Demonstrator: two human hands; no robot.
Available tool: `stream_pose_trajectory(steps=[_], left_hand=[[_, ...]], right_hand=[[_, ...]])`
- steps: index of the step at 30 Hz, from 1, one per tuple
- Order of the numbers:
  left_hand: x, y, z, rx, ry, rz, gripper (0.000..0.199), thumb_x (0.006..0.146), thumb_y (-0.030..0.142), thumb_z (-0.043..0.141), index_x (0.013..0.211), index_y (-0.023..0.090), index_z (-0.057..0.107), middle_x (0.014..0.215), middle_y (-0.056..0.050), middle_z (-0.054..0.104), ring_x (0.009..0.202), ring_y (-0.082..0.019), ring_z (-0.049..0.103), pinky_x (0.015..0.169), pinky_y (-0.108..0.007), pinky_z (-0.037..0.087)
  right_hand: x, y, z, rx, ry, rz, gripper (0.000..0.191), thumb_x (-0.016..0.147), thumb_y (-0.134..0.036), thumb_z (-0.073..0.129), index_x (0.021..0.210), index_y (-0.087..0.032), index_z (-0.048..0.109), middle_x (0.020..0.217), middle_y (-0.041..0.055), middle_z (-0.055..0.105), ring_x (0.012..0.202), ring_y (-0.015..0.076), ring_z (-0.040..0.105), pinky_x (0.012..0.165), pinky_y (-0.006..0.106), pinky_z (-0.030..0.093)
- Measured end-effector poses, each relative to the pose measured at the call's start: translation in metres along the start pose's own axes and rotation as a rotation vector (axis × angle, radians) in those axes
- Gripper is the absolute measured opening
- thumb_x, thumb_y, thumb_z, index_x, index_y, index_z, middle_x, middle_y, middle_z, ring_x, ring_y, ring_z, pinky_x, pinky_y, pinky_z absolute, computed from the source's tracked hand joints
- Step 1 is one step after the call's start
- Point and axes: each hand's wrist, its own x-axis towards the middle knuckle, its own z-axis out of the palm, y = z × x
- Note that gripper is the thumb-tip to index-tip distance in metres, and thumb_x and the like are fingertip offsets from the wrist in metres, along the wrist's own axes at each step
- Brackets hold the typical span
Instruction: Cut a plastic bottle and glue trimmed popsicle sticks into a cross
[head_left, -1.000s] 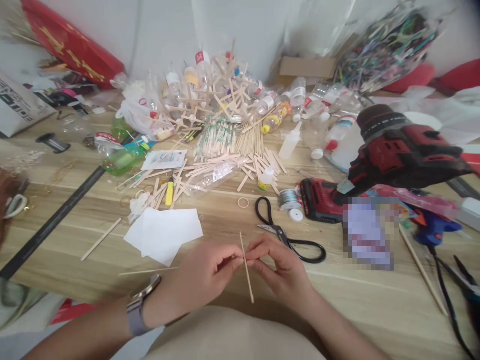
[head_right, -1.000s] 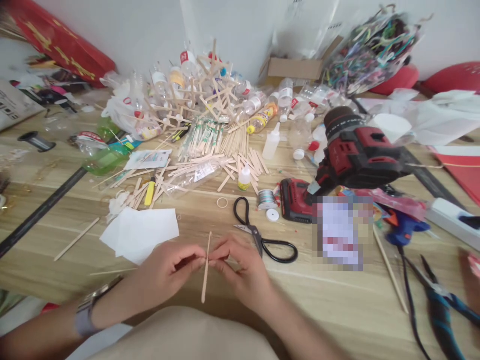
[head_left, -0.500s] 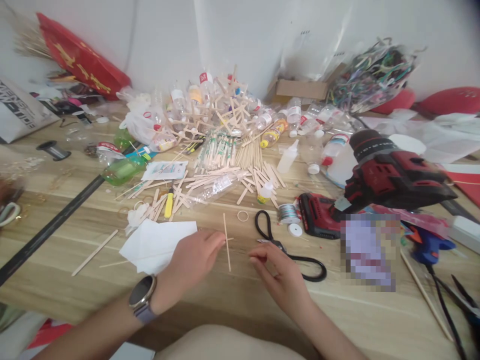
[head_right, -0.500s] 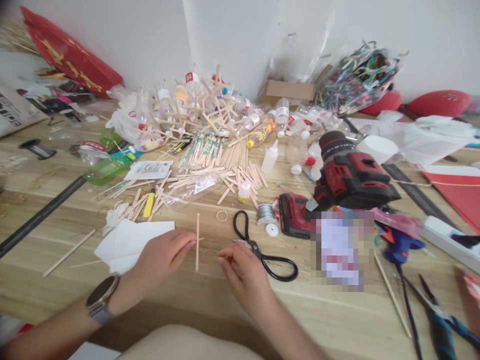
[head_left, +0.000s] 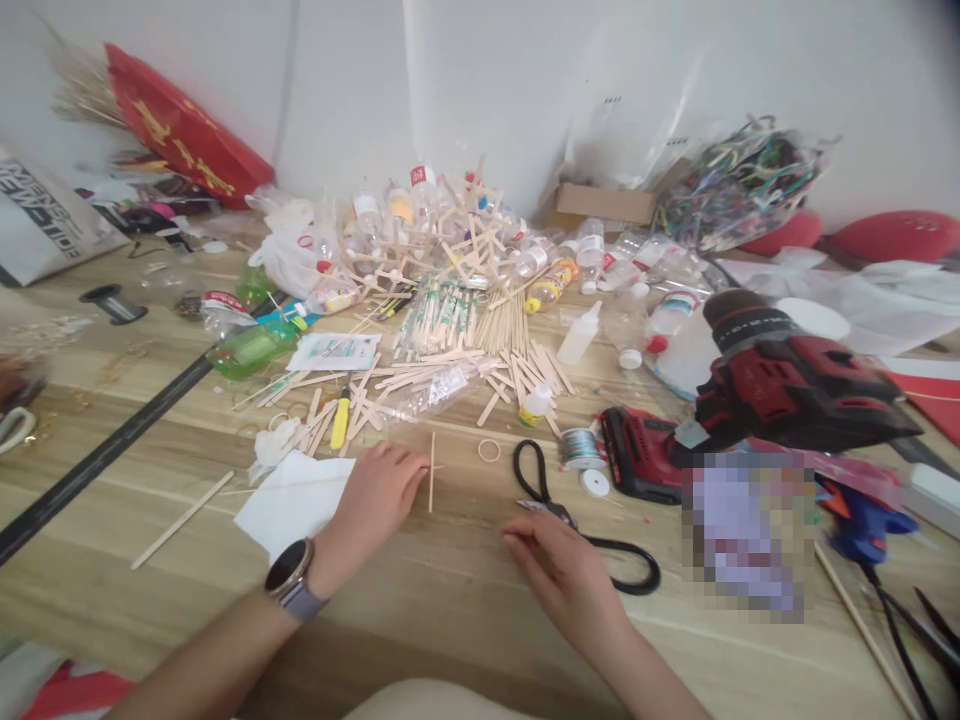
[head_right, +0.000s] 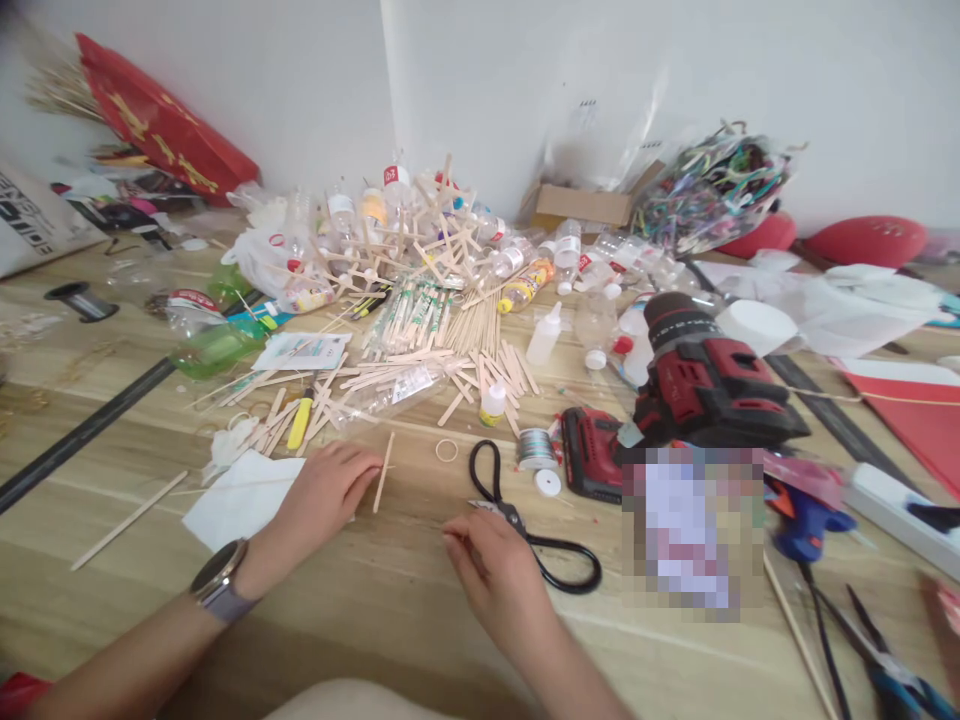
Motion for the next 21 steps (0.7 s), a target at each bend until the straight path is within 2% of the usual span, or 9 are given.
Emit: stream_pose_trajectory(steps=[3,8,16,19,21], left_hand=[[0.001,-0.003,0.002,-0.037,0.052,-0.028,0.024,0.096,0.022,0.043,0.094,0.02,0.067,0.091,-0.006,0.071,0.087,-0.023,0.06,0.079,-0.037,0.043],[0.0,-0.01,0.003,-0.06,0.138,-0.048,0.026,0.097,0.026,0.041,0.082,0.019,0.06,0.079,-0.005,0.067,0.078,-0.022,0.059,0.073,-0.035,0.043],[-0.004,-0.009,0.001,-0.048,0.316,-0.067,0.034,0.1,0.024,0.028,0.07,0.022,0.045,0.067,-0.003,0.056,0.065,-0.019,0.051,0.063,-0.032,0.039],[-0.002,0.0,-0.006,-0.055,0.275,-0.019,0.035,0.1,0.025,0.028,0.067,0.023,0.04,0.064,-0.001,0.052,0.062,-0.018,0.049,0.06,-0.031,0.038],[0.004,0.008,-0.012,-0.079,0.19,0.004,0.032,0.1,0.024,0.032,0.071,0.021,0.044,0.068,-0.001,0.054,0.065,-0.017,0.051,0.062,-0.03,0.04]], right_hand=[[0.001,0.005,-0.002,-0.049,0.04,-0.008,0.014,0.093,-0.021,0.051,0.087,-0.022,0.063,0.07,0.0018,0.067,0.064,0.0165,0.065,0.057,0.025,0.05],[0.0,0.014,-0.004,-0.146,0.115,-0.072,0.012,0.093,-0.021,0.053,0.092,-0.021,0.065,0.074,0.0032,0.071,0.066,0.0174,0.068,0.06,0.026,0.053],[-0.002,0.015,-0.006,-0.231,0.112,-0.186,0.01,0.092,-0.018,0.056,0.099,-0.021,0.063,0.068,0.0016,0.066,0.06,0.0167,0.064,0.055,0.026,0.049],[0.0,0.015,-0.008,-0.271,0.134,-0.202,0.009,0.094,-0.019,0.055,0.1,-0.02,0.062,0.067,0.0015,0.065,0.06,0.0165,0.063,0.057,0.027,0.049],[0.001,0.018,-0.009,-0.301,0.152,-0.204,0.01,0.095,-0.021,0.054,0.1,-0.02,0.062,0.07,0.002,0.066,0.062,0.0166,0.063,0.059,0.027,0.049]])
